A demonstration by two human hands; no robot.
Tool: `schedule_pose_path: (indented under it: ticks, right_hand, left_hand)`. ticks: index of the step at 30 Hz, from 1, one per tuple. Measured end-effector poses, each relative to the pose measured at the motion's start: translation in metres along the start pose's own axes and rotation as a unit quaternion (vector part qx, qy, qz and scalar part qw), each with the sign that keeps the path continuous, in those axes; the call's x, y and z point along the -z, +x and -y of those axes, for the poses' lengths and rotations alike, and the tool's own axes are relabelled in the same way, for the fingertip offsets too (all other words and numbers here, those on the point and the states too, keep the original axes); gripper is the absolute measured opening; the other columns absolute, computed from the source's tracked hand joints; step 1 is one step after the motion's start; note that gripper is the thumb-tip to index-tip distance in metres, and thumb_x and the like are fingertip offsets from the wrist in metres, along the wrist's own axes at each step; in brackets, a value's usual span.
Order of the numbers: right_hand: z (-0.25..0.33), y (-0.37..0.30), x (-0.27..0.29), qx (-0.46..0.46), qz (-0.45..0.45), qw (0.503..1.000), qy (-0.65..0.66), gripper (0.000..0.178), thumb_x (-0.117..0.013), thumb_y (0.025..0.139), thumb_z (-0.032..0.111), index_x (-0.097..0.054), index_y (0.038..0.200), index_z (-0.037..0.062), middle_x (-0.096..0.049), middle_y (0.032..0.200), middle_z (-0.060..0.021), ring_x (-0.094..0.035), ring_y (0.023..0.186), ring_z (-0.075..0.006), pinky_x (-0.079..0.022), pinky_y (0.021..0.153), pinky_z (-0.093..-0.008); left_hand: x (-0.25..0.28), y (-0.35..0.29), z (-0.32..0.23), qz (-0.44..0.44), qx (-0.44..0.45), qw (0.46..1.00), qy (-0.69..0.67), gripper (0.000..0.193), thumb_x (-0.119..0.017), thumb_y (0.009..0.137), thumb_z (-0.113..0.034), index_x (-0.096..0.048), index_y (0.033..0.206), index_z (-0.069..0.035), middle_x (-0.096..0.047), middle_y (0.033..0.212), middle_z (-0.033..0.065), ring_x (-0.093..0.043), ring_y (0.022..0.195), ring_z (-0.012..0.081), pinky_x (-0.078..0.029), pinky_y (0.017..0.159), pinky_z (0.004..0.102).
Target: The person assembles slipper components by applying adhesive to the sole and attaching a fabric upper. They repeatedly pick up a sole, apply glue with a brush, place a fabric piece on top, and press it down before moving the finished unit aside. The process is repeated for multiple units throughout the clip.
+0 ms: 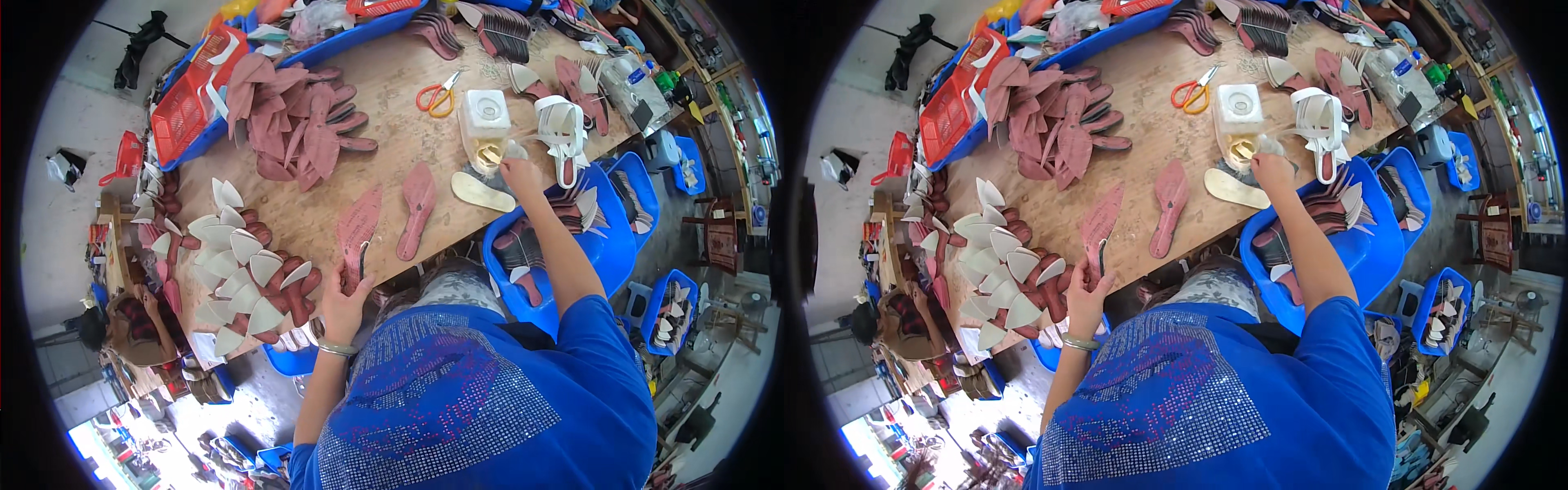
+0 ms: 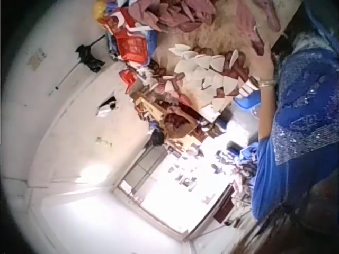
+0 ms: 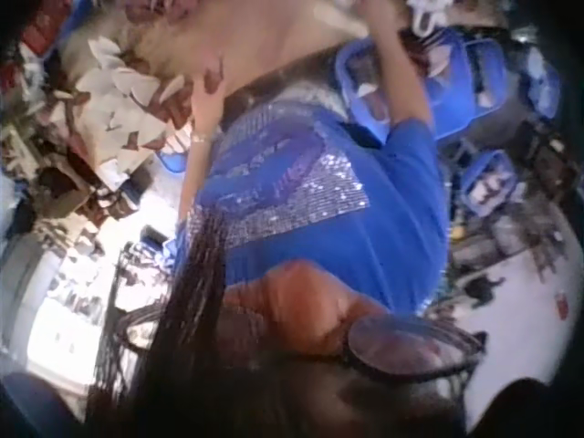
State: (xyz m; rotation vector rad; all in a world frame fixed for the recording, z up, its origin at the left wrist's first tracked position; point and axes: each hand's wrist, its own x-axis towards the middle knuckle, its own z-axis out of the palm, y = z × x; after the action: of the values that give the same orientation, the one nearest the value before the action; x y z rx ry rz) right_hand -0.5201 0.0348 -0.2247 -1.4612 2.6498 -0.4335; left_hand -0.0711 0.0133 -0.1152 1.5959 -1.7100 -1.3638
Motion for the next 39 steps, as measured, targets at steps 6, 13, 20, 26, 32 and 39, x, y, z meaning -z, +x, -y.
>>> schedule_pose_path:
  ticks: [6, 13, 20, 26, 32, 39]
  right_hand:
    - [-0.014, -0.016, 0.003, 0.021, 0.005, 1.0, 0.022, 0.021, -0.061, 0.084, 0.03, -0.073, 0.088, 0.0131, -0.069, 0.08, -0.0148, -0.067, 0.073, -0.0335, -0.053, 0.065, -0.0438]
    - [0.05, -0.058, 0.074, -0.046, 0.066, 0.924, 0.373, 0.02, -0.068, 0.084, 0.019, -0.073, 0.098, 0.0052, -0.07, 0.081, -0.0116, -0.066, 0.07, -0.0201, -0.05, 0.063, -0.0297]
    - [0.134, -0.085, 0.126, 0.167, 0.132, 0.89, 0.403, 0.018, -0.071, 0.083, 0.011, -0.072, 0.098, 0.0007, -0.071, 0.085, -0.0066, -0.062, 0.073, -0.0089, -0.049, 0.065, -0.0238]
    - [0.126, -0.036, 0.103, 0.081, 0.105, 0.914, 0.384, 0.015, -0.069, 0.084, 0.012, -0.073, 0.095, 0.0009, -0.072, 0.086, -0.0081, -0.063, 0.073, -0.0102, -0.049, 0.065, -0.0243]
    - [0.204, -0.065, 0.14, 0.209, 0.108, 0.888, 0.395, 0.016, -0.069, 0.083, 0.013, -0.072, 0.096, 0.0057, -0.069, 0.079, -0.0091, -0.065, 0.067, -0.0173, -0.05, 0.062, -0.028]
    - [0.244, -0.054, 0.132, 0.31, 0.07, 0.92, 0.231, 0.013, -0.069, 0.082, 0.015, -0.072, 0.093, 0.0083, -0.066, 0.076, -0.0117, -0.064, 0.066, -0.0261, -0.05, 0.061, -0.0341]
  left_hand:
    - [-0.012, -0.001, -0.018, -0.007, -0.015, 1.0, 0.022, 0.063, -0.077, 0.078, -0.028, -0.051, 0.126, 0.004, -0.062, 0.112, 0.0171, -0.059, 0.104, 0.025, -0.046, 0.091, 0.0345]
    - [-0.023, 0.018, -0.039, -0.062, -0.116, 0.97, 0.206, 0.064, -0.077, 0.074, -0.033, -0.055, 0.124, 0.0, -0.061, 0.113, 0.0187, -0.058, 0.104, 0.0345, -0.045, 0.091, 0.0418]
    - [-0.019, 0.028, -0.042, -0.046, -0.17, 0.967, 0.181, 0.057, -0.078, 0.073, -0.032, -0.058, 0.118, -0.002, -0.063, 0.107, 0.0177, -0.058, 0.1, 0.0344, -0.046, 0.088, 0.0411]
    - [0.011, 0.016, -0.039, -0.027, -0.268, 0.947, 0.174, 0.055, -0.08, 0.068, -0.024, -0.06, 0.115, -0.002, -0.063, 0.1, 0.0147, -0.059, 0.092, 0.0335, -0.047, 0.082, 0.0401]
    - [0.031, 0.004, -0.033, -0.102, -0.304, 0.91, 0.261, 0.056, -0.082, 0.065, -0.023, -0.06, 0.112, -0.002, -0.062, 0.096, 0.0137, -0.057, 0.085, 0.032, -0.048, 0.076, 0.041]
    - [0.054, -0.02, -0.015, -0.148, -0.306, 0.889, 0.306, 0.055, -0.08, 0.065, -0.023, -0.061, 0.113, -0.006, -0.062, 0.095, 0.0075, -0.057, 0.085, 0.0277, -0.046, 0.072, 0.0393]
